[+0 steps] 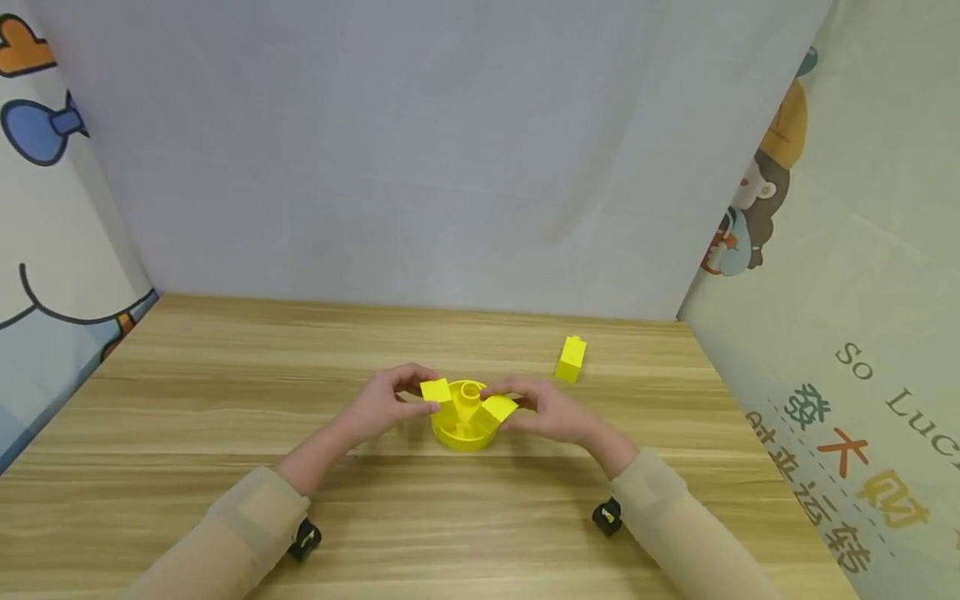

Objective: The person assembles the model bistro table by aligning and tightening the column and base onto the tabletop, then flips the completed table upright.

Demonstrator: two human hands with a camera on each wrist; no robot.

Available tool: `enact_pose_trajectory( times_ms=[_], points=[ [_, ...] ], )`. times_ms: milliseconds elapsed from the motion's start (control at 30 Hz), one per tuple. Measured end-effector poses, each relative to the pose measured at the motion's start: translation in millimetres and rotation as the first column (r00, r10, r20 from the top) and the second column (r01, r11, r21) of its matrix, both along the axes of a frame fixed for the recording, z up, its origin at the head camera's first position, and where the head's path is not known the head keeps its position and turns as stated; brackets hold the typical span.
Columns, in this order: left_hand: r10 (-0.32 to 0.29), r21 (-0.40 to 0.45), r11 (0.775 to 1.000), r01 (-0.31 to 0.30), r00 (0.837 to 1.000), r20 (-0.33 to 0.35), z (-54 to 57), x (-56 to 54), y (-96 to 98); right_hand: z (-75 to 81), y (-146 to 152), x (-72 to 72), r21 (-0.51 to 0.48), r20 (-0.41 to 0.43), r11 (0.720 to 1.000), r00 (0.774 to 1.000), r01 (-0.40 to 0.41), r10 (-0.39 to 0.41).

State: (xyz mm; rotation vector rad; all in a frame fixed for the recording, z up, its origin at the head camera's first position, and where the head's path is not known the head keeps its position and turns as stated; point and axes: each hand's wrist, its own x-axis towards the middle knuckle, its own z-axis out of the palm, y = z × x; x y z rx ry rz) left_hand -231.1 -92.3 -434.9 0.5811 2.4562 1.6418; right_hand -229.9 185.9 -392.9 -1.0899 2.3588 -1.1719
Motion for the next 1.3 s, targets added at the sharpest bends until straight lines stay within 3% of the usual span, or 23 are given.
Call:
enact_pose_trajectory(
  times_ms=[200, 300, 767, 967, 1133, 1300],
  points=[
    [-0.003, 0.000, 1.000, 0.003, 1.000, -0.006, 0.7, 0.2, -0.7, -23.3, 6, -9.9, 0.014, -0.048, 0.999, 0.998, 0.040, -0.040],
    [-0.001, -0.006, 1.000, 0.001, 1.000, -0.007, 0.1, -0.6, -0.1, -25.8, 7, -11.0, 0.011, -0.059, 0.999, 0.998, 0.038, -0.037],
    [-0.024, 0.017, 1.000, 0.024, 1.000, -0.016, -0.4, 0.7, -0.8, -22.8, 10, -10.1, -0.057, 0.014, 0.998, 1.000, 0.002, -0.001],
    [-0.094, -0.018, 0.996, 0.093, 0.995, -0.035, 1.9, -6.2, -5.7, -21.2, 12, -9.6, -0.071, 0.022, 0.997, 1.000, -0.011, 0.013],
    [-0.146, -0.071, 0.987, 0.141, 0.987, -0.067, 4.2, -14.3, -11.2, -18.6, 20, -12.9, -0.082, 0.003, 0.996, 1.000, 0.029, -0.029],
    [-0.179, -0.071, 0.982, 0.174, 0.981, -0.070, 5.7, -18.2, -14.2, -15.6, 36, -21.2, -0.063, -0.061, 0.994, 0.994, 0.087, -0.091]
  ],
)
